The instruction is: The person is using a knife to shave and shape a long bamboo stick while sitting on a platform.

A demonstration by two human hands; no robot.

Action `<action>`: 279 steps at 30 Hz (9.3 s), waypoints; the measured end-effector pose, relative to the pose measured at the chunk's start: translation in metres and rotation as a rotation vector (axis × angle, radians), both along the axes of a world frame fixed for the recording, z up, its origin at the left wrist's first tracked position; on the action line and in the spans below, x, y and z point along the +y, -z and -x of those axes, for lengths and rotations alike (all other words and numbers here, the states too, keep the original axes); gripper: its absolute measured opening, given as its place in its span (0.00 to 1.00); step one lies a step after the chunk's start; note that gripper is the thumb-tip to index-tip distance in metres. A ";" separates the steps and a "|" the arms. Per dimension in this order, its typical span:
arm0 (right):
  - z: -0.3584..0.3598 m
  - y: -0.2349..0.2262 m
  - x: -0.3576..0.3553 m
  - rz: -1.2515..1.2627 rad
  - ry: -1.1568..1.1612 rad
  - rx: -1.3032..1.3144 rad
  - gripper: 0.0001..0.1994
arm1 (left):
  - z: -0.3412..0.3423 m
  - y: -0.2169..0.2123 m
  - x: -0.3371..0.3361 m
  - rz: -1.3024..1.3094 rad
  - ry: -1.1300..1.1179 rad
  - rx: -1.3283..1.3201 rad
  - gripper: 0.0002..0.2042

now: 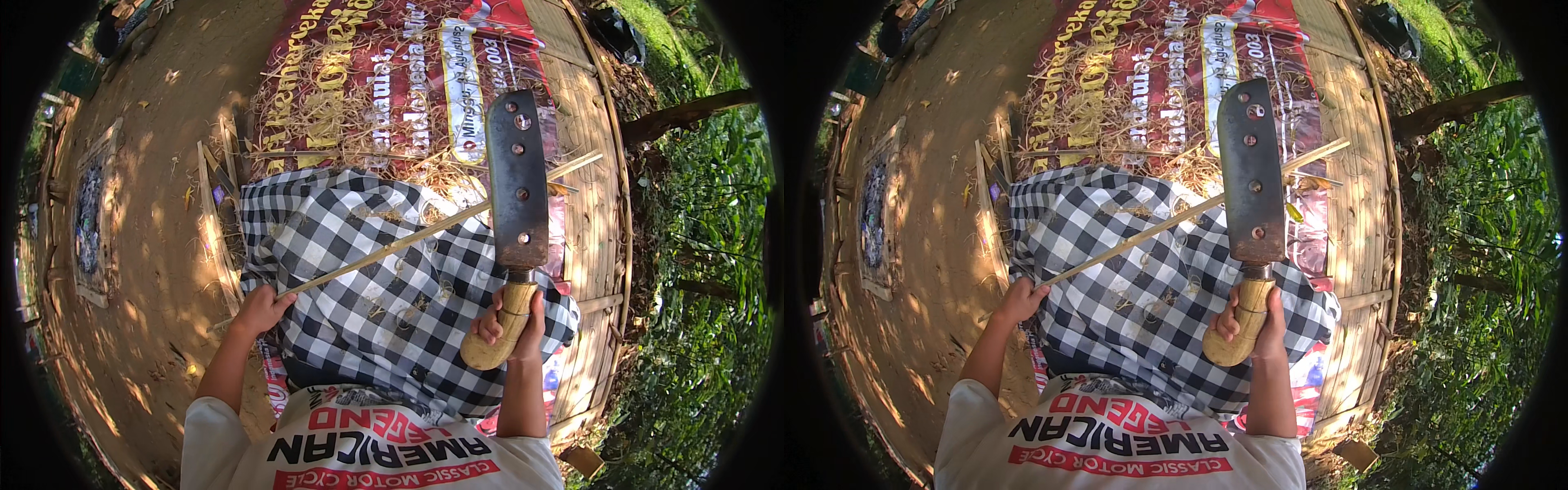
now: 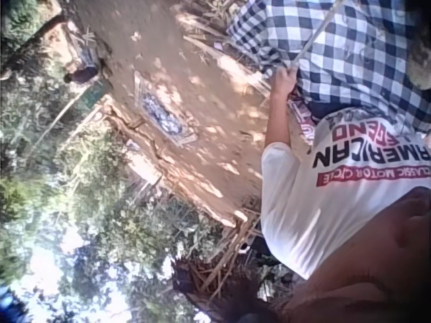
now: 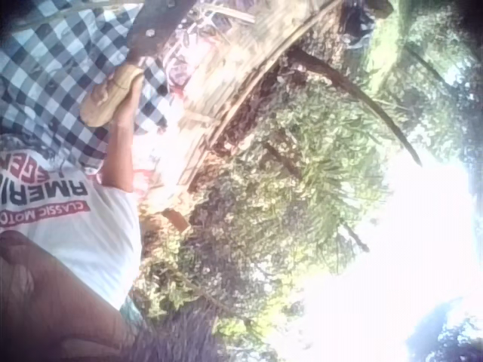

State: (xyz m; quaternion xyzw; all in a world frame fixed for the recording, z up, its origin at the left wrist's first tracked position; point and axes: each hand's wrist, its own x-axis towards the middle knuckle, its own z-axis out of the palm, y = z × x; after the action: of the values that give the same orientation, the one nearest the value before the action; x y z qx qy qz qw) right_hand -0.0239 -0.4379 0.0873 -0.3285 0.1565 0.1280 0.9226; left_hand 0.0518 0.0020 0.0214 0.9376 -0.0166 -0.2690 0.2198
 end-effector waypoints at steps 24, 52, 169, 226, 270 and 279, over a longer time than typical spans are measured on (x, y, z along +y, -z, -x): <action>0.036 0.009 0.034 0.009 -0.173 0.101 0.36 | 0.014 0.030 0.018 0.087 -0.086 0.014 0.39; 0.028 0.020 0.047 -0.166 -0.010 0.041 0.36 | 0.014 0.006 0.006 0.019 -0.073 0.231 0.42; -0.050 -0.025 0.002 1.984 -0.510 -0.529 0.25 | 0.077 -0.024 -0.008 0.060 0.014 -0.151 0.19; -0.048 -0.049 -0.019 1.937 -0.157 -0.408 0.23 | 0.080 -0.014 -0.009 -0.028 0.067 -0.276 0.11; -0.073 -0.015 -0.043 1.895 0.273 0.181 0.21 | 0.082 -0.007 -0.005 0.077 -0.009 -0.272 0.10; -0.049 -0.035 -0.002 1.747 0.184 -0.126 0.18 | 0.080 -0.009 -0.007 0.011 0.042 -0.268 0.11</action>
State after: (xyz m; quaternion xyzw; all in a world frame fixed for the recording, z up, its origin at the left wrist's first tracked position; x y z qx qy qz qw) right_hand 0.0252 -0.4402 0.1224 -0.9093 0.1731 -0.1306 0.3552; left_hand -0.0284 -0.0050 0.0301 0.9633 -0.0671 -0.1459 0.2150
